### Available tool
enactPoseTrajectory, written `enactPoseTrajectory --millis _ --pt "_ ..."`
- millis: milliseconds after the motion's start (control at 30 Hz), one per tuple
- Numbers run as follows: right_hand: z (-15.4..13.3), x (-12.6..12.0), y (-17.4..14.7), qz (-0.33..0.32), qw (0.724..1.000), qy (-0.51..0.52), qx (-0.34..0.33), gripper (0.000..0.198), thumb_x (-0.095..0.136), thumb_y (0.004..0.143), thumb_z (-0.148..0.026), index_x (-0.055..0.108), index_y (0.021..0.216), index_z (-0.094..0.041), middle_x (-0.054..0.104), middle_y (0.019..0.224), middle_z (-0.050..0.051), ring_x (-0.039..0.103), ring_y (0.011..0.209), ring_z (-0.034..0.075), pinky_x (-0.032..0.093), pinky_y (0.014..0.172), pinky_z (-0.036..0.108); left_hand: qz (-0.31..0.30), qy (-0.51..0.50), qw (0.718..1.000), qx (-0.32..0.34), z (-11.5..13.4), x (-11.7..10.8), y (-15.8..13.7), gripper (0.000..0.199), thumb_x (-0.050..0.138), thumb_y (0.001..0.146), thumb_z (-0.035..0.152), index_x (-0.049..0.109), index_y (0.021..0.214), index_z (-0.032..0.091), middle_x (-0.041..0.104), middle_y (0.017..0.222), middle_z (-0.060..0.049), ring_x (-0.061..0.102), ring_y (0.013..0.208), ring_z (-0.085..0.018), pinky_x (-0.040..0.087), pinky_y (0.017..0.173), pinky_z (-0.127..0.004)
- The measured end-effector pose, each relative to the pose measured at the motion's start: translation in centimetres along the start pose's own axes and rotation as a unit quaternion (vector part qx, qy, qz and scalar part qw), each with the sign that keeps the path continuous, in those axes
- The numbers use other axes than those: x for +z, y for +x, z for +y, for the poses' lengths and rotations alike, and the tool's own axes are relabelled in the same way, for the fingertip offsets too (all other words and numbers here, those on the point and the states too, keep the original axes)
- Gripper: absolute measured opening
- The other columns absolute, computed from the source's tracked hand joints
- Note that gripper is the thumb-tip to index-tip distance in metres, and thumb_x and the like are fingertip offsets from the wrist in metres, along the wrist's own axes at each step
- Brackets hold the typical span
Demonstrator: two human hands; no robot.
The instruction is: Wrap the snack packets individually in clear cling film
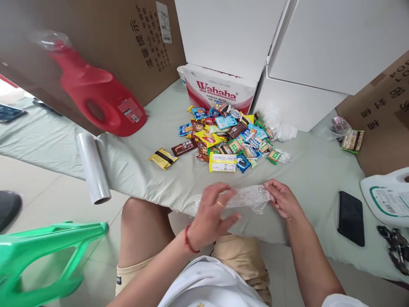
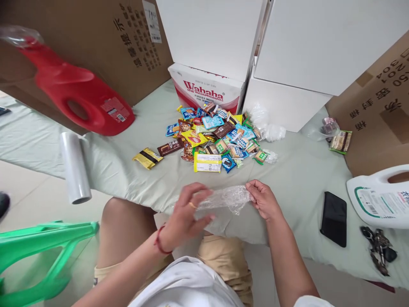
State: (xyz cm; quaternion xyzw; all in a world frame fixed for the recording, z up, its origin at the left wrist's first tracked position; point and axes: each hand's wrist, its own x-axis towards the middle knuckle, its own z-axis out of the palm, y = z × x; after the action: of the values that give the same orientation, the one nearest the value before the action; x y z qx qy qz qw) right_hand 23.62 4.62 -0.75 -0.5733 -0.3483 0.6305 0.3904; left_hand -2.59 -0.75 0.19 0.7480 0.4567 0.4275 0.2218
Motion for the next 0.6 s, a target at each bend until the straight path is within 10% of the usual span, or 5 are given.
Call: enactPoseTrajectory --millis 67,167,267,367,600 --pt "-0.5 0.5 -0.2 -0.008 1.0 0.004 -0.004 0.049 0.089 0.061 -0.058 0.062 0.072 -0.019 0.04 0.048 -0.01 0.025 0.041 0.004 0.017 0.032 0.015 -0.063 0.013 0.996 0.057 0.5 2.1 1.0 0.063 0.082 0.075 0.051 0.064 0.13 0.027 0.057 0.141 -0.015 0.043 0.139 -0.039 0.028 0.118 -0.058" --pt "-1.1 0.6 -0.4 -0.01 1.0 0.001 -0.01 0.049 0.089 0.061 -0.06 0.062 0.072 -0.02 0.039 0.048 -0.01 0.023 0.04 0.004 0.017 0.032 0.016 -0.067 0.004 0.996 0.065 0.5 4.0 2.2 0.019 0.068 0.09 0.038 0.072 0.104 0.027 0.067 0.124 -0.011 0.047 0.137 -0.034 0.026 0.118 -0.056" --pt "-1.5 -0.2 -0.5 -0.002 1.0 -0.009 -0.015 0.049 0.089 0.061 -0.059 0.063 0.073 -0.019 0.043 0.051 -0.009 0.025 0.041 0.004 0.017 0.032 0.016 -0.03 -0.071 0.997 -0.03 0.3 4.2 2.5 0.024 0.049 0.1 0.03 0.065 0.083 0.022 0.067 0.091 -0.008 0.064 0.097 -0.022 0.048 0.088 -0.036" --pt "-1.6 -1.0 -0.2 0.024 0.999 0.015 -0.031 0.047 0.091 0.062 -0.056 0.064 0.074 -0.019 0.041 0.052 -0.009 0.026 0.042 0.004 0.018 0.033 0.016 -0.005 -0.133 0.977 -0.165 -0.2 4.1 2.3 0.029 0.046 0.101 0.038 0.057 0.08 0.022 0.053 0.065 0.002 0.049 0.058 -0.013 0.039 0.059 -0.025" --pt "0.8 1.0 -0.9 0.12 0.974 0.161 -0.102 0.065 0.073 0.071 -0.078 0.07 0.107 -0.024 0.069 0.097 0.004 0.063 0.087 0.017 0.057 0.068 0.027 0.159 -0.314 0.862 -0.366 -0.8 5.3 2.2 0.032 0.054 0.094 0.052 0.046 0.082 0.024 0.038 0.052 0.01 0.033 0.044 -0.009 0.03 0.043 -0.02"
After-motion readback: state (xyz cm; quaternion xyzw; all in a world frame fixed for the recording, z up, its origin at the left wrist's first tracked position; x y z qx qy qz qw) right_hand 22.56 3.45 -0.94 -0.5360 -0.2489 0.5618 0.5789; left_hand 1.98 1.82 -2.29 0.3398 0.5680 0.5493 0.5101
